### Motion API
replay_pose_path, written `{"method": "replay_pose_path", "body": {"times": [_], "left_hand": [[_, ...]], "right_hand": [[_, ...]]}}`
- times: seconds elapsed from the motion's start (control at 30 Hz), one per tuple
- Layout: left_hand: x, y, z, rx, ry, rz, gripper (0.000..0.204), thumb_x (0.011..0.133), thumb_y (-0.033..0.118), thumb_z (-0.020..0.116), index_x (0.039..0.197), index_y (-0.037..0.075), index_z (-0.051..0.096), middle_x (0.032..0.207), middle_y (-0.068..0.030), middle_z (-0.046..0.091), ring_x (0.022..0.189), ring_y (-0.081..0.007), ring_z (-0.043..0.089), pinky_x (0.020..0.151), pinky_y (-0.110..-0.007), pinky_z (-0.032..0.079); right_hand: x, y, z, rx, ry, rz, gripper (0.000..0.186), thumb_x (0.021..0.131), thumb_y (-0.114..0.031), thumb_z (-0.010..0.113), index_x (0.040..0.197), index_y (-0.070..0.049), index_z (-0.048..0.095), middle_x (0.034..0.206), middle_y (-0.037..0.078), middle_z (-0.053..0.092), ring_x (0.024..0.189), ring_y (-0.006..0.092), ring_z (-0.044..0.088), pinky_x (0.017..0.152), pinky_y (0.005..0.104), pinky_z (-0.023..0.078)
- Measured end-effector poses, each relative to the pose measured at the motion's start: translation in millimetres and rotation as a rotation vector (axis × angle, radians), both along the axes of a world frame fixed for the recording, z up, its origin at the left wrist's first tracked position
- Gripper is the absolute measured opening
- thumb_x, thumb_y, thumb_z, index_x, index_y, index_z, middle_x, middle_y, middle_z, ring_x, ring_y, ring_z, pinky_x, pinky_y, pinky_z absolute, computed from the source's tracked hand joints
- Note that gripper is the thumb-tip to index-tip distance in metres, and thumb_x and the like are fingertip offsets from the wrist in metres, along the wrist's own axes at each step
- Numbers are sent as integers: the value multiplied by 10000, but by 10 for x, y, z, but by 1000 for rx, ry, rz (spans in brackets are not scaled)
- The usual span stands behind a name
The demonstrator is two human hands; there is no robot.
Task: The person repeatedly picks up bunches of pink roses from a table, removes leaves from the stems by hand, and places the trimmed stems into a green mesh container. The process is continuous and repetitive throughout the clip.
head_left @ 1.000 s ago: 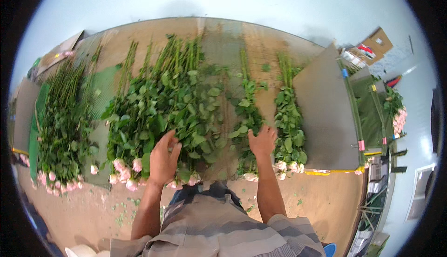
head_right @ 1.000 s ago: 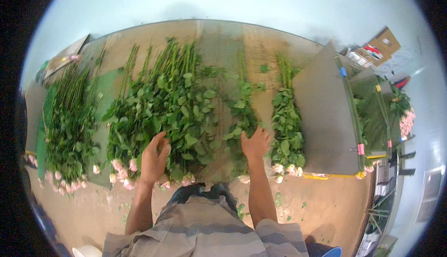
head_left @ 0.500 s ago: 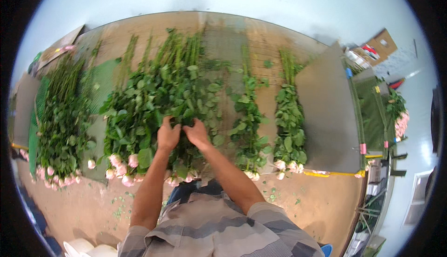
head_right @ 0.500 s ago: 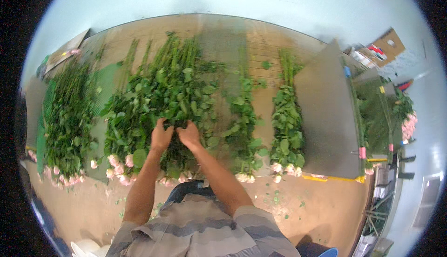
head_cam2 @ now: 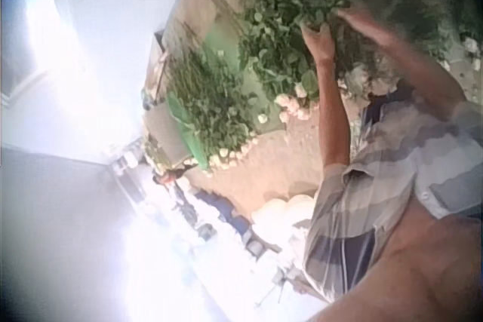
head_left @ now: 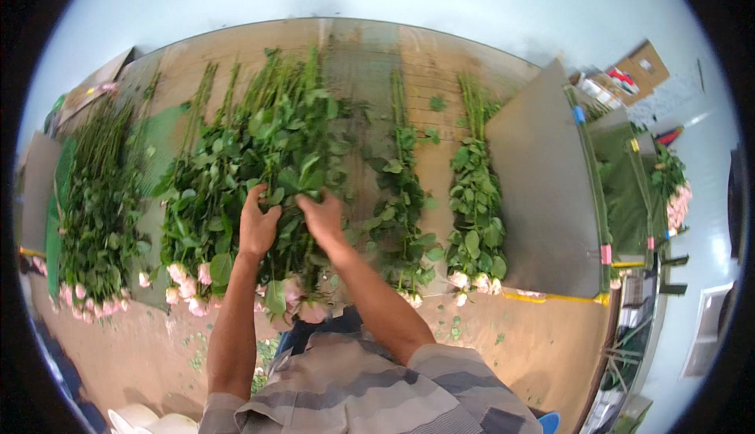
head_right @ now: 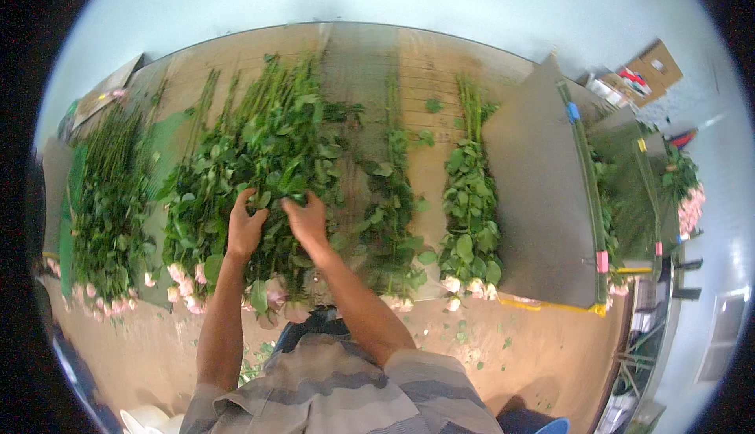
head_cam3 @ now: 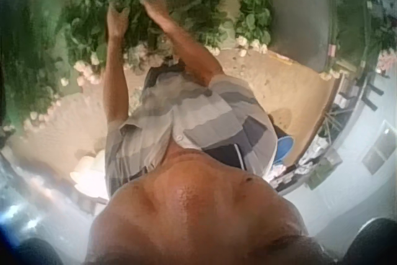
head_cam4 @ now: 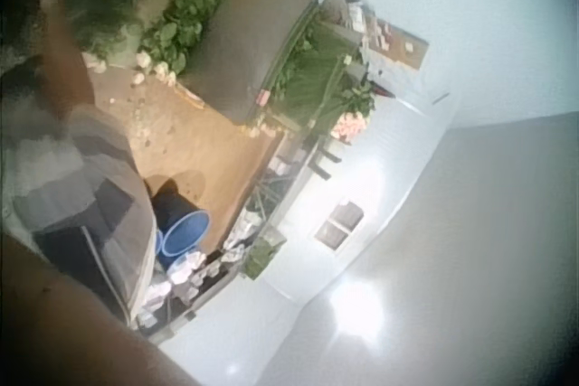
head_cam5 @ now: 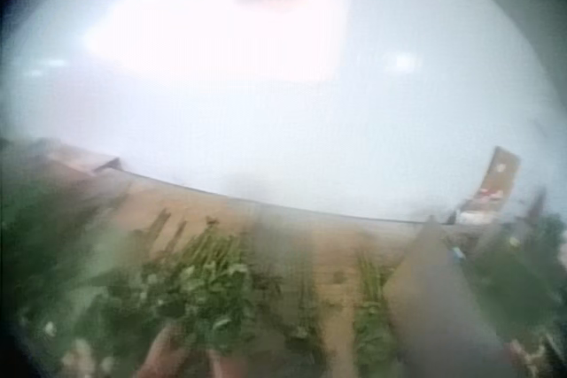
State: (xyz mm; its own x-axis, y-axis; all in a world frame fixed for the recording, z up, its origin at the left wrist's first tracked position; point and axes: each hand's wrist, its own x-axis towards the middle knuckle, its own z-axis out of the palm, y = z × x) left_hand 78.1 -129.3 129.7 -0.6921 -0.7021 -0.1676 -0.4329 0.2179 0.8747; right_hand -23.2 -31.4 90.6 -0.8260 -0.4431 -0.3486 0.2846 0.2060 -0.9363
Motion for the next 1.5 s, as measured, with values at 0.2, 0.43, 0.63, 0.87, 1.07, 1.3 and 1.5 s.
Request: {"method": "replay_pose_path", "body": {"times": [0.2, 0.43, 0.63, 0.87, 1.07, 1.3, 1.5], "left_hand": [[100, -208, -473, 135, 78, 198, 495, 858, 81, 602, 1315, -21, 443, 963, -130, 645, 870, -186, 598, 776, -315, 462], [299, -100, -385, -489, -138, 345, 452, 844, 108, 632, 1272, 44, 500, 1121, -175, 556, 997, -343, 543, 868, -444, 452], [-47, 803, -177, -353, 77, -41, 325, 849, 93, 588, 1171, 50, 573, 1052, -183, 645, 973, -349, 623, 803, -403, 508], [-569, 1244, -789, -61, -329, -148, 559, 875, 250, 588, 1342, -10, 424, 1200, -243, 580, 1049, -409, 577, 909, -457, 467], [-488, 1002, -1008, 247, -283, -73, 557, 860, 266, 614, 1316, -18, 471, 1183, -225, 593, 1048, -388, 582, 879, -438, 467], [-568, 1127, -1044, 200, -283, -87, 631, 807, 267, 674, 1311, -37, 447, 1232, -247, 561, 1110, -404, 550, 901, -474, 452], [-513, 1075, -1112, 346, -192, -22, 707, 790, 278, 704, 1335, -68, 415, 1275, -241, 534, 1124, -357, 557, 901, -451, 454]], "right_hand": [[-479, 454, -155, 199, -265, 139, 623, 855, -347, 665, 1329, -2, 457, 1325, 210, 486, 1202, 372, 478, 974, 519, 408], [-582, 831, -473, 440, -80, 142, 571, 928, -308, 575, 1370, 9, 399, 1304, 237, 488, 1164, 407, 485, 893, 547, 457], [-551, 939, -457, 405, 29, 190, 643, 927, -315, 580, 1395, 55, 341, 1287, 265, 505, 1145, 392, 523, 951, 525, 447], [-810, 1227, -849, 195, -174, 217, 647, 938, -293, 547, 1452, -22, 263, 1476, 216, 291, 1326, 397, 337, 1049, 578, 335], [-578, 1171, -345, 341, -250, 0, 598, 967, -246, 505, 1456, -15, 250, 1465, 194, 327, 1322, 377, 343, 1048, 528, 345], [-537, 1054, -494, 311, -265, -12, 532, 985, -230, 462, 1440, -20, 285, 1449, 206, 327, 1301, 398, 345, 1035, 539, 363], [-612, 1074, -814, 333, -105, 96, 492, 986, -240, 460, 1419, -43, 339, 1349, 209, 445, 1173, 400, 474, 933, 548, 446]]}}
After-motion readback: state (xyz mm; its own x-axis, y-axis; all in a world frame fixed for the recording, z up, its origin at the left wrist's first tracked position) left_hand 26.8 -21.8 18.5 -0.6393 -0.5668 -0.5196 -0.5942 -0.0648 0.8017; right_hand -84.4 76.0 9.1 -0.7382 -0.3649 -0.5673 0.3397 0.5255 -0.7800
